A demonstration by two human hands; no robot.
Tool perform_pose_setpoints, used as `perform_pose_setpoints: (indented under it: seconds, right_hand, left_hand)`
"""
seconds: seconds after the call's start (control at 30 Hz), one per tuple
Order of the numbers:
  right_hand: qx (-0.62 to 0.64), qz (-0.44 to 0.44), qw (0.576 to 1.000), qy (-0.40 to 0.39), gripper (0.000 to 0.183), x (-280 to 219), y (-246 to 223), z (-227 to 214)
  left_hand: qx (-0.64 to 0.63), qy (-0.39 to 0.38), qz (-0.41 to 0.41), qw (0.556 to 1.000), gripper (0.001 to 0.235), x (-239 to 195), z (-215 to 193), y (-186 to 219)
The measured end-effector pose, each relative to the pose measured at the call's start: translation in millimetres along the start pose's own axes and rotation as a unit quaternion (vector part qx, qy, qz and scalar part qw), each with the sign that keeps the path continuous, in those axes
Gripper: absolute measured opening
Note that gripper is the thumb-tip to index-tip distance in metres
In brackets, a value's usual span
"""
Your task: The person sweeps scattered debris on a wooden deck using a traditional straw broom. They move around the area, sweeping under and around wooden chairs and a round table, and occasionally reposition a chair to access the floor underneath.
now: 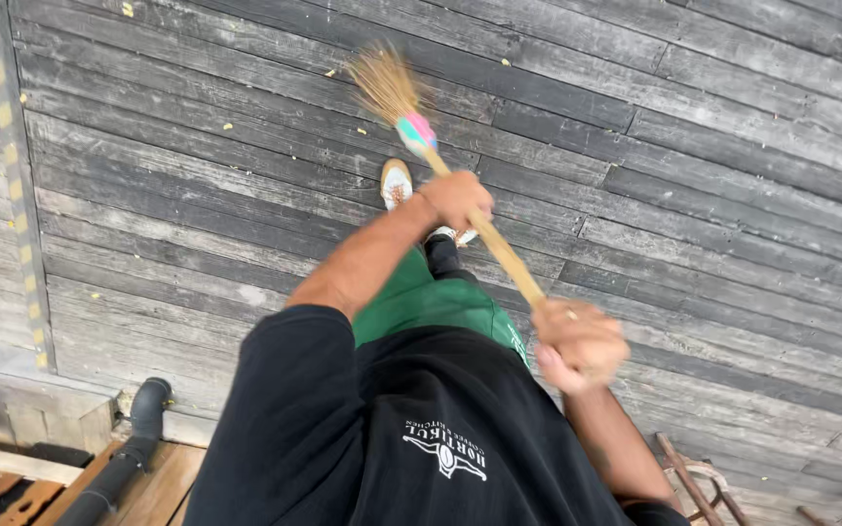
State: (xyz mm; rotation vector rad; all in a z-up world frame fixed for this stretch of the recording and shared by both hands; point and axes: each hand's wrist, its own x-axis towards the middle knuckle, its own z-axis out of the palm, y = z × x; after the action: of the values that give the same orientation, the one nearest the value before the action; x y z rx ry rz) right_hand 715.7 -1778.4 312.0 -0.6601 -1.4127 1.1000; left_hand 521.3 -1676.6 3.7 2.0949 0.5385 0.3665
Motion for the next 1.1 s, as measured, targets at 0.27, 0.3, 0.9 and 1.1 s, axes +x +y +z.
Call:
perform_pose_setpoints:
  seconds: [0.27, 0.3, 0.9, 1.1]
  right_hand:
    - [-0.132, -0.040, 0.987, 0.082, 0.029, 21, -32, 29]
    - [-0.184, -0.117, 0.971, 0.103, 0.043, 22, -41, 20]
    - [0.281, 0.376, 0.857, -0.215, 0.054, 62, 174, 201]
    - [0.282, 0.349, 0.879, -0.164, 0.052, 81, 183, 191]
  left_hand:
    - [-0.060, 0.289, 0.070, 0.953, 0.015, -2, -65, 67]
    - [-0.064, 0.309, 0.036, 0.948, 0.034, 0, -59, 103]
    - [-0.040, 0.423, -0.481, 0.767, 0.021, -318, 46, 36]
    - [-0.029, 0.453, -0.484, 0.748, 0.022, -295, 11, 28]
